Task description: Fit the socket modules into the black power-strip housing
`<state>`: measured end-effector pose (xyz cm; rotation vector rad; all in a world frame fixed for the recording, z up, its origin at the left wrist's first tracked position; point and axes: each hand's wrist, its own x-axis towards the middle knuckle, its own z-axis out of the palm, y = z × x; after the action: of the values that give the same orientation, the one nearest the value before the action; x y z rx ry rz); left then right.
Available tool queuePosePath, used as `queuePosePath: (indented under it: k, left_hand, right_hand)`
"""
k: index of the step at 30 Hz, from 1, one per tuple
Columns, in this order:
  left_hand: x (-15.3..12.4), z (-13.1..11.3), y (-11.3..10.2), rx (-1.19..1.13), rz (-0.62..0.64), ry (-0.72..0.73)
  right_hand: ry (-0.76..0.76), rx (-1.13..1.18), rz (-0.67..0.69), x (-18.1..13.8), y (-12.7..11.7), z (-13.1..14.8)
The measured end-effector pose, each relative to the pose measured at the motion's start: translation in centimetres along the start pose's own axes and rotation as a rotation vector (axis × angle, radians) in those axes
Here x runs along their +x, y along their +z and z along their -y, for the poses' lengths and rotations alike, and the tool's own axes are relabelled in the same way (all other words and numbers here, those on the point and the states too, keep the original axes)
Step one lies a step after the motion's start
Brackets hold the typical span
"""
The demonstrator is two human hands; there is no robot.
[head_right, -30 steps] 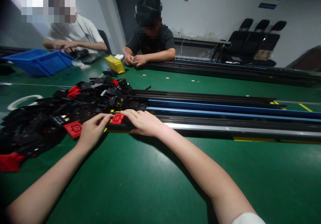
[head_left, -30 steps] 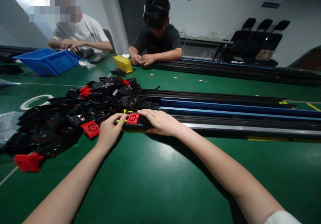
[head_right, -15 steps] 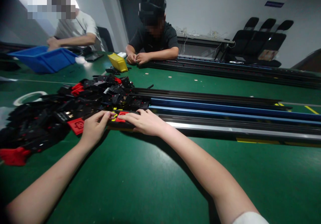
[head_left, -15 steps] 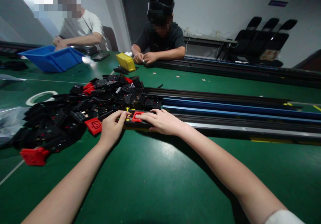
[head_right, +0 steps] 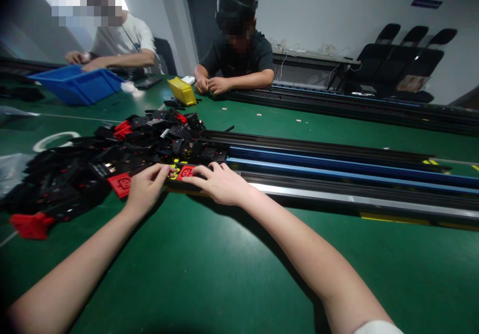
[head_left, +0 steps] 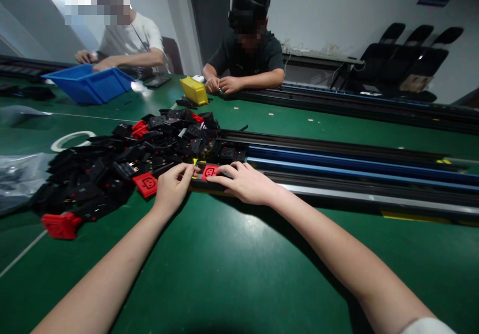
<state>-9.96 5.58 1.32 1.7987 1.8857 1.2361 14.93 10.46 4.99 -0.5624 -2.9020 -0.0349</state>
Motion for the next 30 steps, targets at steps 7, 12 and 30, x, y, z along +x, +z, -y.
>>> queuePosePath:
  k: [7,12,30]
  left_hand:
    - [0.1,0.2,0.0,-0.011,0.014,-0.029]
    - [0.1,0.3,0.0,0.003,0.025,-0.037]
    - [0.2,0.1,0.1,0.006,0.051,-0.049]
  right_hand:
    - [-0.001,-0.056,-0.008,-0.1,0.4,0.2]
    - [-0.008,-0.079,0.031,-0.1,1.3,-0.1]
    - [0.011,0.022,-0.024,0.2,-0.3,0.0]
